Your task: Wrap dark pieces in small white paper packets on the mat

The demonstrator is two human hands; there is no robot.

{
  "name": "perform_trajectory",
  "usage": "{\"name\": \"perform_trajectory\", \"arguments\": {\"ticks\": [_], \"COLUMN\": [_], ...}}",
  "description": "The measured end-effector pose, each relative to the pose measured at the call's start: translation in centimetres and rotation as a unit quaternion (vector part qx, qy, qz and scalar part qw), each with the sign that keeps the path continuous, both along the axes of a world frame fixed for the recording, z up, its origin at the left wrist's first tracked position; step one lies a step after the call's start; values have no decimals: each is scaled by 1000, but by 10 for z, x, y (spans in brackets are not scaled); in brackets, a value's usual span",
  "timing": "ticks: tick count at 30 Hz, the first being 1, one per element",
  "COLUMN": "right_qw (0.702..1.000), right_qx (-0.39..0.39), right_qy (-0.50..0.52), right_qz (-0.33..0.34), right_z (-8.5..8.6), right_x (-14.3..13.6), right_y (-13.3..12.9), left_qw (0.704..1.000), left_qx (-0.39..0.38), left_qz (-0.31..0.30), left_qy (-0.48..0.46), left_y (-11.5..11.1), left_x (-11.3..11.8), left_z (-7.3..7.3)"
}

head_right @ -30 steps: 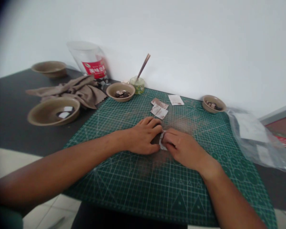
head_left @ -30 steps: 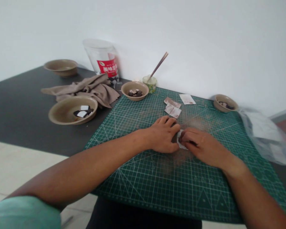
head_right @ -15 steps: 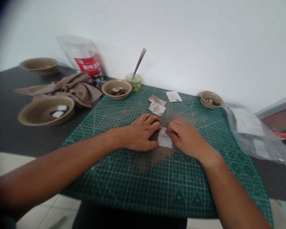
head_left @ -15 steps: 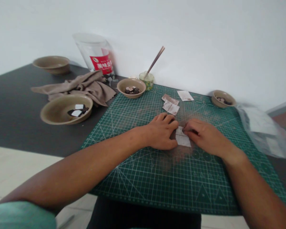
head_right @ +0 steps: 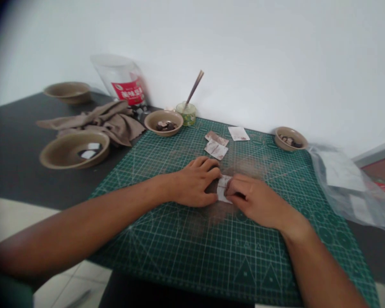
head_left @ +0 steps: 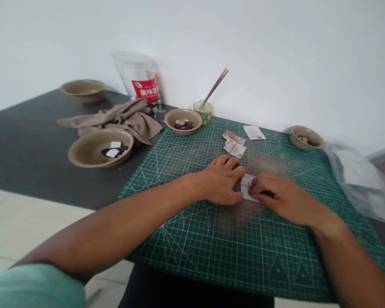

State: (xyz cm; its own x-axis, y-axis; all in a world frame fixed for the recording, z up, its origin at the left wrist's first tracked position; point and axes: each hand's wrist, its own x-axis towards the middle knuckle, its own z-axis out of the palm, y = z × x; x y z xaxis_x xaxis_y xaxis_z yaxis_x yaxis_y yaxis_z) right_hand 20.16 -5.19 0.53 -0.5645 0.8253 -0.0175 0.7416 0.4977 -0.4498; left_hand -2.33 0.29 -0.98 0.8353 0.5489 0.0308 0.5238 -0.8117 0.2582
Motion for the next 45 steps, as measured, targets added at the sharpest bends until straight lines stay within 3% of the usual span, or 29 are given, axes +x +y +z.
{"name": "perform_trajectory", "arguments": {"ticks": [6,10,12,16,20,26,31,36,41,45], "right_qw": [996,1000,1000,999,1000,996,1000,990,1000,994], "right_qx": [59,0,2,30,7,59,19,83,4,68], "right_qy": [-25,-5,9,-9,-3,-31,-20,-60,-4,-33], "right_qz": [-69,-17,-3,-34,10,-64,4,-93,7,-80], "right_z": [-2,1,1,2,1,0,-1,-1,1,-1], "right_x": [3,5,3,1,-2,2,-1,0,-3,-5], "right_y": [4,0,-1,-1,-2,2,-1,1,-3,1], "left_qw": [1000,1000,1000,1000,1000,1000,1000,1000,1000,1000], "left_qx": [4,6,8,8,8,10,4,6,1,5], "left_qz": [4,-5,-6,-1,-2,1,-5,4,-7,5], "left_qy": [-1,-4,-6,-7,-10,-2,-5,-6,-7,2], "left_y": [-1,-1,0,0,0,0,0,0,0,-1], "left_x": [-1,-2,-2,-2,-1,-1,0,0,0,1], "left_z": [0,0,-1,-1,-2,-1,-1,-1,-1,0]}}
